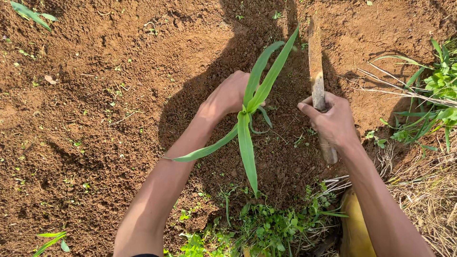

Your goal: The person uses a small hand hoe to loosen the soil and remove weeds around a young corn plant. They pull the weeds by hand and clear the area, then use the hoe to mound soil around the base of the plant.

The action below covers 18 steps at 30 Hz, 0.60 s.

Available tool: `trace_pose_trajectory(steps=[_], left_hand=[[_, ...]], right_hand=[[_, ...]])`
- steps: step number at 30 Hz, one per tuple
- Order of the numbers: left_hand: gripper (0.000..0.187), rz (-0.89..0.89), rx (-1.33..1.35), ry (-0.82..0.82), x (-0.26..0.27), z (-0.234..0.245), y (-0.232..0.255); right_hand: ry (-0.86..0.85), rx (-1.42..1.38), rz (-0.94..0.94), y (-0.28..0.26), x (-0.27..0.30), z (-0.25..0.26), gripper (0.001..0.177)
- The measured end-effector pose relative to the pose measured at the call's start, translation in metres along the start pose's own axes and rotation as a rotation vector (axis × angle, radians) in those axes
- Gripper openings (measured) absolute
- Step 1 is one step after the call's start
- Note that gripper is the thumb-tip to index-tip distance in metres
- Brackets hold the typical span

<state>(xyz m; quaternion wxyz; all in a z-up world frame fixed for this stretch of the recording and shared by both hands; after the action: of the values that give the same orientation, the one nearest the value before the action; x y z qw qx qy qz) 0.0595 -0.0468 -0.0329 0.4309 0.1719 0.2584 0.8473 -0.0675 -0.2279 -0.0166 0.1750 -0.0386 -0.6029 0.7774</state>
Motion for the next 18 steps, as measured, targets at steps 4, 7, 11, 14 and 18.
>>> trace_pose_trajectory(steps=[4, 7, 11, 14, 18], left_hand=[[0.004, 0.111, 0.373, 0.100, -0.003, -0.003, -0.033], [0.009, 0.187, 0.429, 0.215, 0.033, 0.033, -0.024], [0.009, 0.383, 0.376, 0.320, 0.106, 0.056, -0.022], [0.018, 0.696, 0.463, -0.046, 0.156, 0.045, 0.003], [0.027, 0.667, 0.464, -0.396, 0.185, 0.005, 0.043]], right_hand=[[0.031, -0.025, -0.035, 0.014, 0.003, 0.003, 0.014], [0.042, -0.051, -0.074, 0.014, 0.009, 0.006, 0.015], [0.048, -0.048, -0.095, 0.023, 0.014, 0.008, 0.016], [0.023, -0.032, -0.112, 0.015, 0.015, -0.004, 0.015], [0.007, -0.043, -0.177, 0.002, 0.007, -0.031, 0.017]])
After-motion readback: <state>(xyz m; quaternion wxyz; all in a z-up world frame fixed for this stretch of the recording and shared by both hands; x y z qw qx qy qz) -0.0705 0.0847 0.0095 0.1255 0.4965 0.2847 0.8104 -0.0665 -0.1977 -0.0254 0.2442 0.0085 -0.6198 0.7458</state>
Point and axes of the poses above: each hand's wrist, its own x-axis away from the middle knuckle, its own z-axis out of the back of the hand, y = z × x, the point moved 3 cm from there along -x, towards the middle knuckle, and after that the axes turned 10 degrees about -x, right-handed, at the moved point
